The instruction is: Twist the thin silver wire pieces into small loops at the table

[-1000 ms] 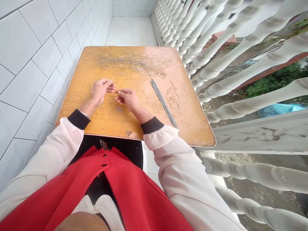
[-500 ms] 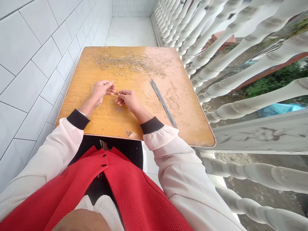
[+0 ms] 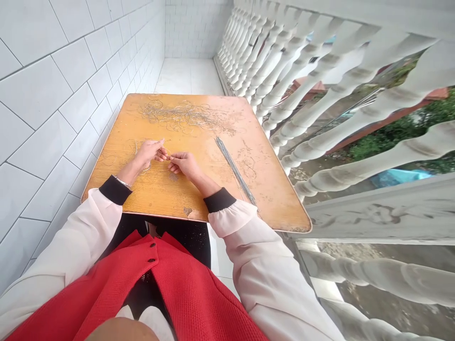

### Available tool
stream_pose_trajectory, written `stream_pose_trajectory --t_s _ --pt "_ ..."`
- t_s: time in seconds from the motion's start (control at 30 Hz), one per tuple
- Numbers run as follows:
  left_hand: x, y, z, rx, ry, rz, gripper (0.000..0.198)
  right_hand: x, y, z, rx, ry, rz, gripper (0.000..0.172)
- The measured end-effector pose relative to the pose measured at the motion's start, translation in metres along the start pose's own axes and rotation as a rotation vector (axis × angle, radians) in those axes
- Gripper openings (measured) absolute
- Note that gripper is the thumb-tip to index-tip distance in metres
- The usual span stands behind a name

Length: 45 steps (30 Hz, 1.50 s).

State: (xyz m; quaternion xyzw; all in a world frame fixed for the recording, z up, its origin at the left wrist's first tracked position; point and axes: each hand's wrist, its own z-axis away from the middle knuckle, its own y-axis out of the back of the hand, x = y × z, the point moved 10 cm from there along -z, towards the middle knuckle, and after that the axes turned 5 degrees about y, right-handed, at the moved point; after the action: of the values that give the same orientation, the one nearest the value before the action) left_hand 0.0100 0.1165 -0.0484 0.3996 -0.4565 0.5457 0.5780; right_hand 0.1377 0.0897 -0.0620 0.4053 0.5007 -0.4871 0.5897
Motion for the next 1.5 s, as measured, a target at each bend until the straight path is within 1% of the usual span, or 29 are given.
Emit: stream_pose_trajectory --t_s 0.13,0.23,0.33,0.43,0.5,0.57,0.67,0.73,0.87,0.93,1.03,1.13,1.33,1.43,1.5 --pt "-0.005 0.000 -0.002 -0.026 0.042 0.040 0.067 0.003 -0.004 0.000 -0.041 -0.012 -0.005 0.028" --pt "-0.008 -0.001 -0.004 -0.064 0.082 0.097 0.070 0.004 -0.007 -0.001 -0.052 0.008 -0.019 0.023" --pt "-0.006 -0.002 -0.003 -0.099 0.098 0.127 0.070 0.005 -0.009 -0.001 -0.057 0.018 -0.023 0.023" --pt "-0.002 -0.002 0.000 -0.092 0.081 0.045 0.067 0.006 -0.005 -0.002 -0.067 0.016 0.053 0.021" --pt "0.001 -0.003 0.003 -0.077 0.050 -0.033 0.065 0.001 0.005 -0.005 -0.044 0.055 0.103 0.019" --pt "0.004 -0.008 0.006 -0.085 0.012 -0.099 0.063 -0.010 0.020 -0.007 0.026 0.139 0.080 0.022" --pt "0.004 -0.021 0.011 -0.142 -0.020 -0.182 0.059 -0.023 0.040 -0.008 0.136 0.231 -0.008 0.030" --pt "0.000 -0.031 0.014 -0.200 -0.008 -0.227 0.058 -0.024 0.042 -0.009 0.145 0.223 -0.045 0.031" --pt "-0.007 -0.048 0.019 -0.317 0.019 -0.257 0.058 -0.022 0.037 -0.013 0.141 0.211 -0.125 0.025" --pt "-0.007 -0.052 0.022 -0.350 0.012 -0.237 0.056 -0.021 0.037 -0.015 0.144 0.222 -0.161 0.025" --pt "-0.005 -0.052 0.023 -0.371 -0.005 -0.213 0.045 -0.020 0.039 -0.017 0.158 0.232 -0.178 0.027" --pt "-0.003 -0.052 0.023 -0.381 -0.030 -0.214 0.034 -0.019 0.040 -0.017 0.162 0.219 -0.176 0.026" --pt "-0.007 -0.054 0.022 -0.393 0.005 -0.169 0.028 -0.017 0.038 -0.016 0.173 0.171 -0.248 0.023" --pt "-0.004 -0.049 0.020 -0.322 0.003 -0.125 0.031 -0.018 0.040 -0.018 0.175 0.157 -0.211 0.021" --pt "-0.001 -0.042 0.018 -0.248 -0.006 -0.077 0.032 -0.015 0.040 -0.019 0.169 0.130 -0.174 0.024"
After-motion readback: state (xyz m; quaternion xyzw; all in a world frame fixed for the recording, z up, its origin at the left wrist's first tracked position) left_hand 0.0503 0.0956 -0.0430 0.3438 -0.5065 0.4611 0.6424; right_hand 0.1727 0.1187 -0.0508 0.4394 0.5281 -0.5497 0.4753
